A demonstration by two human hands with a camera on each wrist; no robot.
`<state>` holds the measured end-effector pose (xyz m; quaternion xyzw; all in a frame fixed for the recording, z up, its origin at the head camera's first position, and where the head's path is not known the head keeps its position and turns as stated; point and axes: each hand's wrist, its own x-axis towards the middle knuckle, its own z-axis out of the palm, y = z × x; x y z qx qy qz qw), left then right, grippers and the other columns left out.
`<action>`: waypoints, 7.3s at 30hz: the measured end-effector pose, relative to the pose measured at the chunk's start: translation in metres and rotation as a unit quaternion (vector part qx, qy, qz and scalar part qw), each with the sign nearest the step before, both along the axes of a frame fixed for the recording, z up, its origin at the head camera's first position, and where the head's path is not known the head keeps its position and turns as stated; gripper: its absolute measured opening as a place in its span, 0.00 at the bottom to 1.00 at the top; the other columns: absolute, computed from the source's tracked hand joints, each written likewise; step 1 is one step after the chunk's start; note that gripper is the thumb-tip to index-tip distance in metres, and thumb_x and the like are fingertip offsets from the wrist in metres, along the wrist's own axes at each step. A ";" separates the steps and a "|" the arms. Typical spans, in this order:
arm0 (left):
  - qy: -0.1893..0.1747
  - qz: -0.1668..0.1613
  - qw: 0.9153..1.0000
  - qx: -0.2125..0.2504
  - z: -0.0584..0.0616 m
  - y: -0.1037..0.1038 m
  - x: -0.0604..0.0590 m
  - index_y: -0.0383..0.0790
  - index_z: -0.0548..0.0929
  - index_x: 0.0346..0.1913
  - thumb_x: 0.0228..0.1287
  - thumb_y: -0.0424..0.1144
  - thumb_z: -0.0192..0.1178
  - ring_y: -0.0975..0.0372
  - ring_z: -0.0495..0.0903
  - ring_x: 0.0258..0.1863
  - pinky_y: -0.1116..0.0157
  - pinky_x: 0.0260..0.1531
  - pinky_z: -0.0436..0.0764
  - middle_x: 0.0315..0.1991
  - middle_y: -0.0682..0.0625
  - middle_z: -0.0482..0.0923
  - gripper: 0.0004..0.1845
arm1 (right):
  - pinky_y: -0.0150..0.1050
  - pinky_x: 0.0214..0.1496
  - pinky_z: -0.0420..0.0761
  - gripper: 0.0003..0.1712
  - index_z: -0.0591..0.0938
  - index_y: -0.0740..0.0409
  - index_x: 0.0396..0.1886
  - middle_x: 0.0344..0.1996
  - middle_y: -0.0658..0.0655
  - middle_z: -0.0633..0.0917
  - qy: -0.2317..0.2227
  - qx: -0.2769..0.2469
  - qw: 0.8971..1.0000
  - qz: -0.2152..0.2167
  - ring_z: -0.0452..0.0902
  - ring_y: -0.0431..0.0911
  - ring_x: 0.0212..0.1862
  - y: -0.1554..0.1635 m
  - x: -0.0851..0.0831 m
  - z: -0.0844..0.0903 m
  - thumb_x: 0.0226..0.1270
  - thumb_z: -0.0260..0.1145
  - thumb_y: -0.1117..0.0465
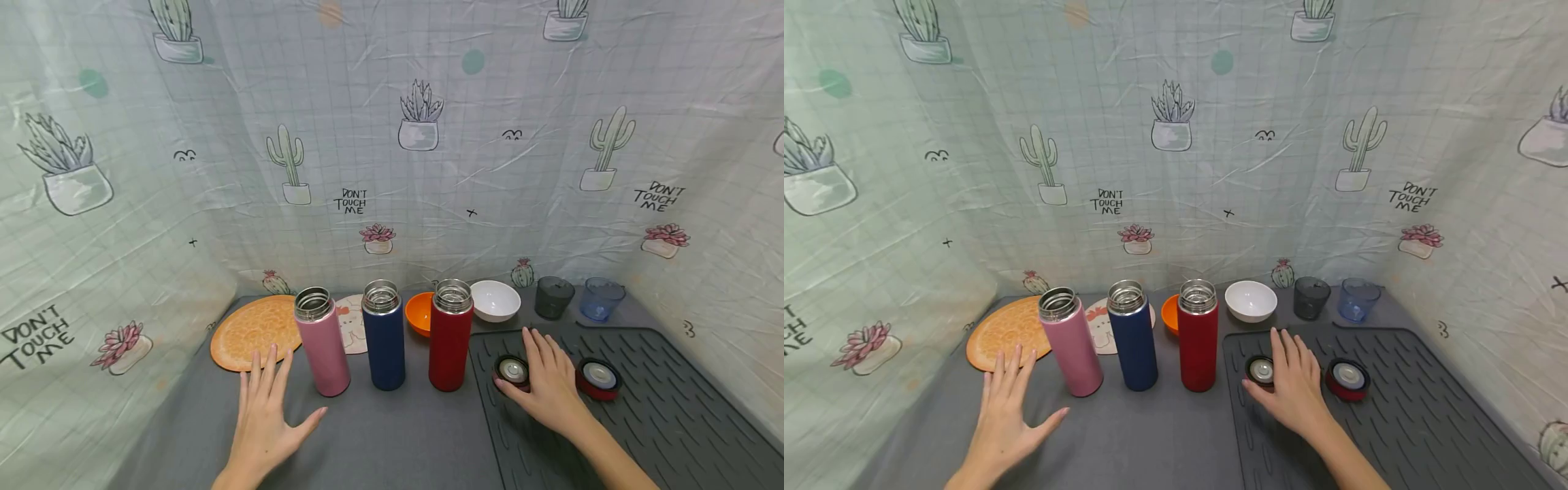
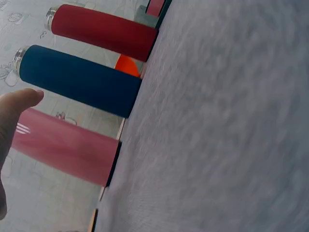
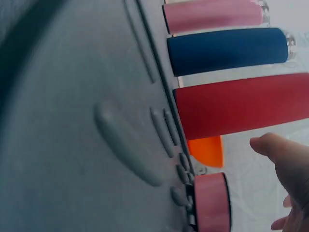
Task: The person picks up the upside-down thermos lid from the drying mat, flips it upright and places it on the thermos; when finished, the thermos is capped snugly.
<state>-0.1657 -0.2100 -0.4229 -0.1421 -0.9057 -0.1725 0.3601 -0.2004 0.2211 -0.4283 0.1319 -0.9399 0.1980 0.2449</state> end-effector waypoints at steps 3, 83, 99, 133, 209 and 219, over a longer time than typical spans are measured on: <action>-0.010 -0.010 1.000 0.013 -0.005 0.003 0.000 0.39 0.61 0.68 0.33 0.55 0.73 0.47 0.42 0.69 0.47 0.64 0.40 0.70 0.43 0.50 0.55 | 0.67 0.55 0.50 0.55 0.56 0.68 0.67 0.61 0.74 0.60 -0.021 -0.005 1.000 -0.005 0.49 0.68 0.62 0.002 -0.006 -0.004 0.48 0.70 0.42; -0.389 -0.276 0.835 0.275 0.033 0.095 -0.005 0.31 0.76 0.49 0.59 0.39 0.62 0.60 0.81 0.33 0.66 0.36 0.80 0.37 0.46 0.80 0.19 | 0.35 0.43 0.76 0.44 0.70 0.53 0.60 0.50 0.46 0.75 0.021 -0.050 0.966 0.251 0.72 0.38 0.45 -0.136 0.042 0.035 0.40 0.77 0.49; -0.408 -0.269 0.824 0.286 0.037 0.094 -0.004 0.29 0.77 0.41 0.58 0.38 0.62 0.65 0.79 0.25 0.72 0.25 0.76 0.30 0.46 0.82 0.14 | 0.35 0.50 0.75 0.48 0.68 0.54 0.62 0.52 0.49 0.73 -0.017 -0.070 0.956 0.283 0.72 0.40 0.48 -0.143 0.035 0.026 0.38 0.79 0.54; 0.235 -0.323 0.917 0.009 0.027 0.103 -0.006 0.40 0.84 0.39 0.64 0.39 0.55 0.55 0.79 0.41 0.65 0.37 0.76 0.40 0.50 0.83 0.09 | 0.36 0.56 0.71 0.40 0.63 0.56 0.65 0.56 0.48 0.73 -0.247 -0.319 0.850 0.339 0.70 0.44 0.54 -0.134 0.024 0.032 0.53 0.70 0.55; -0.170 -0.191 0.871 0.419 0.035 0.030 -0.058 0.40 0.57 0.67 0.62 0.29 0.57 0.64 0.73 0.47 0.70 0.42 0.76 0.54 0.42 0.68 0.32 | 0.33 0.44 0.77 0.38 0.63 0.55 0.64 0.52 0.58 0.74 -0.071 -0.331 0.880 0.333 0.75 0.44 0.49 -0.275 -0.064 0.107 0.55 0.69 0.56; -0.173 -0.170 0.878 0.413 0.036 0.032 -0.058 0.41 0.58 0.67 0.61 0.29 0.57 0.63 0.73 0.46 0.70 0.41 0.76 0.51 0.41 0.70 0.32 | 0.33 0.44 0.77 0.39 0.63 0.53 0.65 0.52 0.57 0.74 -0.083 -0.334 0.876 0.337 0.74 0.43 0.49 -0.275 -0.072 0.103 0.54 0.70 0.54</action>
